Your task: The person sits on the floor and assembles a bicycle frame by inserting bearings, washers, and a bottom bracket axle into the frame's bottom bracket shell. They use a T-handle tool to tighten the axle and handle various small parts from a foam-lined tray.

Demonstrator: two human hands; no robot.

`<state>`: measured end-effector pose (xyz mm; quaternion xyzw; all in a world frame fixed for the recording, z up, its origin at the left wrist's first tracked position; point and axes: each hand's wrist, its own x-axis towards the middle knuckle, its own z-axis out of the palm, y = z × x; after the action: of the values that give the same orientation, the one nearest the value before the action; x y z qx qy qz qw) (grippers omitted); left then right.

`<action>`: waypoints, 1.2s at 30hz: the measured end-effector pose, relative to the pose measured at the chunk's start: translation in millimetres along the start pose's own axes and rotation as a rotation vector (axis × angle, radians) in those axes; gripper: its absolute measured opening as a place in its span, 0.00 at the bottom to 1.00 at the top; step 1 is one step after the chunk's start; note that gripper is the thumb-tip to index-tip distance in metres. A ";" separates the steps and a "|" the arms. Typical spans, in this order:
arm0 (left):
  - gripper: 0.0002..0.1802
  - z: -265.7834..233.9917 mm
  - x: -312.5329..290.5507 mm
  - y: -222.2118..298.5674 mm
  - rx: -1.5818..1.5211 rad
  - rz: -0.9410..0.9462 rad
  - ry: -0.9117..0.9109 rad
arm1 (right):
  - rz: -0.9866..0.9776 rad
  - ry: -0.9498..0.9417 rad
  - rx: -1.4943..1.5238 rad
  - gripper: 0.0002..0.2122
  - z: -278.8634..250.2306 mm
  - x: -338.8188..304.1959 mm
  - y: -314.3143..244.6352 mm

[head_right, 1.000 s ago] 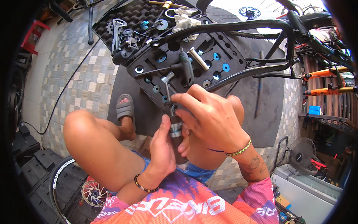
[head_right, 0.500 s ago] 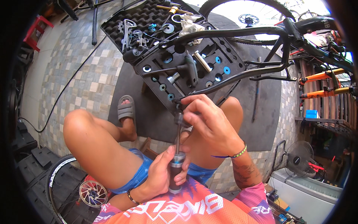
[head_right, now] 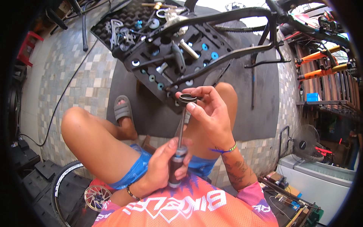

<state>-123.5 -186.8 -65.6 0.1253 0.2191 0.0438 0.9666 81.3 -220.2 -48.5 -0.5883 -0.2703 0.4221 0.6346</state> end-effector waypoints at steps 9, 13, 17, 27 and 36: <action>0.38 -8.3 10.1 5.9 -0.089 0.044 0.056 | 0.436 -0.182 0.195 0.30 1.0 -45.5 25.4; 0.37 -8.7 14.0 5.1 -0.101 0.045 0.056 | 0.470 -0.244 0.213 0.30 -5.9 -37.6 20.7; 0.35 -17.1 28.9 8.2 -0.151 0.082 0.118 | 0.009 -0.066 -0.300 0.25 -4.8 -11.6 19.2; 0.33 -11.6 66.3 14.4 -0.159 0.298 0.153 | -0.689 -0.311 -1.380 0.17 -13.0 74.1 -22.9; 0.33 1.6 86.4 29.3 -0.181 0.463 0.244 | -0.602 -0.390 -1.282 0.17 -12.9 59.9 -31.8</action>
<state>-45.9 -146.8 -92.2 0.0788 0.2948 0.2977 0.9046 128.8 -174.2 -28.9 -0.6585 -0.7220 0.0854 0.1946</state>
